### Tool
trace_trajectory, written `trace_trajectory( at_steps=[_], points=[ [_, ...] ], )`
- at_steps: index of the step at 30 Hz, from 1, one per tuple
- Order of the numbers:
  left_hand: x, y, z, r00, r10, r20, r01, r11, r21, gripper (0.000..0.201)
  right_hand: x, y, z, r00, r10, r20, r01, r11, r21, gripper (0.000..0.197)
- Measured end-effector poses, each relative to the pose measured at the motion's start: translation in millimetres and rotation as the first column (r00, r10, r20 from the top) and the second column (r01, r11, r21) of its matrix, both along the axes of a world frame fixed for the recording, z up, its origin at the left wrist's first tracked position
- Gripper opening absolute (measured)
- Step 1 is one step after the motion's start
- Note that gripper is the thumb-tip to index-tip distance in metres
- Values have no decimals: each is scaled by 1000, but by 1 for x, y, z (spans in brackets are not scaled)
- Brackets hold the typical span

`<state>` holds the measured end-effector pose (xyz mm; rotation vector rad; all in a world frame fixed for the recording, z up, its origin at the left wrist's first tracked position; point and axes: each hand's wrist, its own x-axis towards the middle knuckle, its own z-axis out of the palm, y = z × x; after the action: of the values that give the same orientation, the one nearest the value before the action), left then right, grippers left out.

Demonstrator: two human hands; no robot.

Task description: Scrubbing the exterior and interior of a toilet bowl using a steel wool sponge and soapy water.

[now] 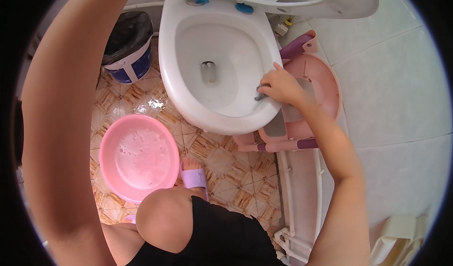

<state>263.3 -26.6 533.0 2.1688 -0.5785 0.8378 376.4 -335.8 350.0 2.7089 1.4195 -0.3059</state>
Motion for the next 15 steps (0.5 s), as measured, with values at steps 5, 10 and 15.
trace_trajectory(
  at_steps=[5,10,15],
  points=[
    [0,-17,-6,999,26,-24,-27,999,-27,60,106,30,-18,916,144,374,-168,985,33,11],
    [5,-20,-9,999,22,-28,-23,999,-37,60,139,52,-18,836,202,510,-245,969,16,9],
    [6,-14,-9,999,41,-30,-42,998,-40,60,41,28,-19,915,-35,402,21,999,39,8]
  ],
)
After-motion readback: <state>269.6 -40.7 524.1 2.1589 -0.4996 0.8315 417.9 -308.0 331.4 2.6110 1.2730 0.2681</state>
